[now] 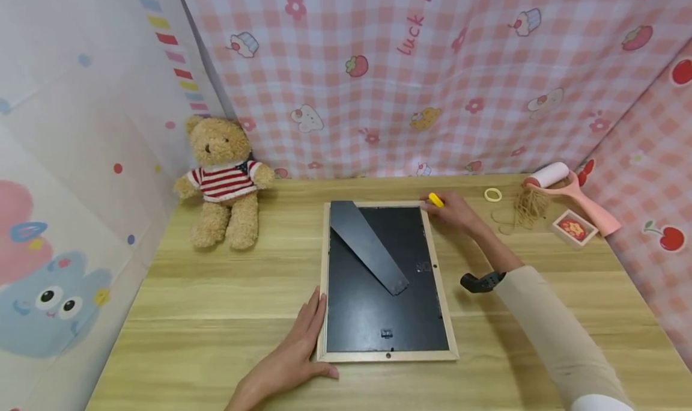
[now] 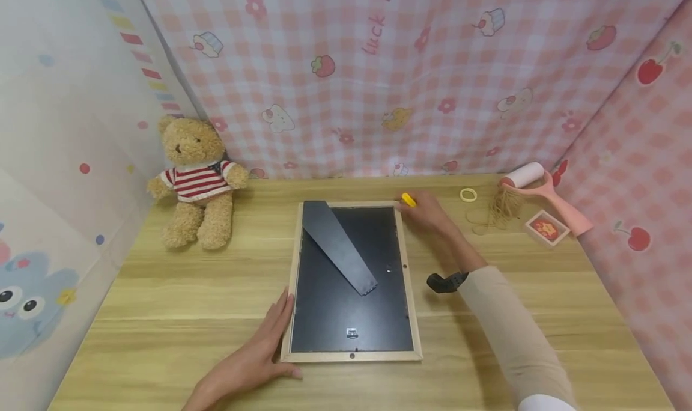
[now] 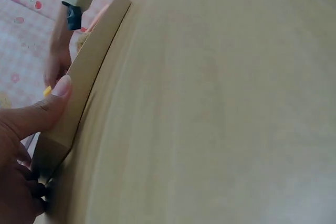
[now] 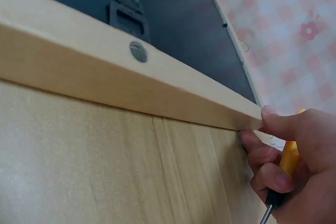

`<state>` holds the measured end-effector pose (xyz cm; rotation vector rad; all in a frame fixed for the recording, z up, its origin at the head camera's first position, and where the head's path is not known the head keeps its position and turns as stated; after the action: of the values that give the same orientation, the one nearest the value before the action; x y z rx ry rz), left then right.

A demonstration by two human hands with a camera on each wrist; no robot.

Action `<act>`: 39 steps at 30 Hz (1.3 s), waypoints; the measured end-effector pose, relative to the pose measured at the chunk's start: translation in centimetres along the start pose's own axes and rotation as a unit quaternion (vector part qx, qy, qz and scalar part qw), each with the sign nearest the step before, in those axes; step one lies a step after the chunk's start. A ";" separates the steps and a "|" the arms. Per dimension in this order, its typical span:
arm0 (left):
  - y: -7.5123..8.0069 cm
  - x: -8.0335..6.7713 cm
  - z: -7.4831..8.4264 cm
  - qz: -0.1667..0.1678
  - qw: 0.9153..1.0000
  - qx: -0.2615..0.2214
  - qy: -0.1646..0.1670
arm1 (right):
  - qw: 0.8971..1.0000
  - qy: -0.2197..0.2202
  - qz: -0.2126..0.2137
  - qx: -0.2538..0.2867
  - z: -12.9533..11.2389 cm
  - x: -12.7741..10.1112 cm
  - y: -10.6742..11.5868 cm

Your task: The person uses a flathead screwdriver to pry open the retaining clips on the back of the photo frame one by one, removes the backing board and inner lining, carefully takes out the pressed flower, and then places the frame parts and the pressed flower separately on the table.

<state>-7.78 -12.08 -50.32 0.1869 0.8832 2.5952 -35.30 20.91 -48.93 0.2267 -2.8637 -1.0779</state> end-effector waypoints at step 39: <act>6.9 5.8 -4.7 0.272 0.962 0.022 0.029 | 0.993 -0.042 -0.096 0.053 4.6 -10.3 4.9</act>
<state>-16.47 -17.35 -49.84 0.4215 1.0254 3.0984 -26.27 29.20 -49.29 0.4849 -3.0295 -0.9879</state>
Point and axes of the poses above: each hand's wrist, its own x-axis towards the middle knuckle, its own y-axis out of the back of the hand, z = x × y, the point moved 8 cm from there along x, towards the middle knuckle, and after that the axes turned 11 degrees about z, right-handed, at the moved point
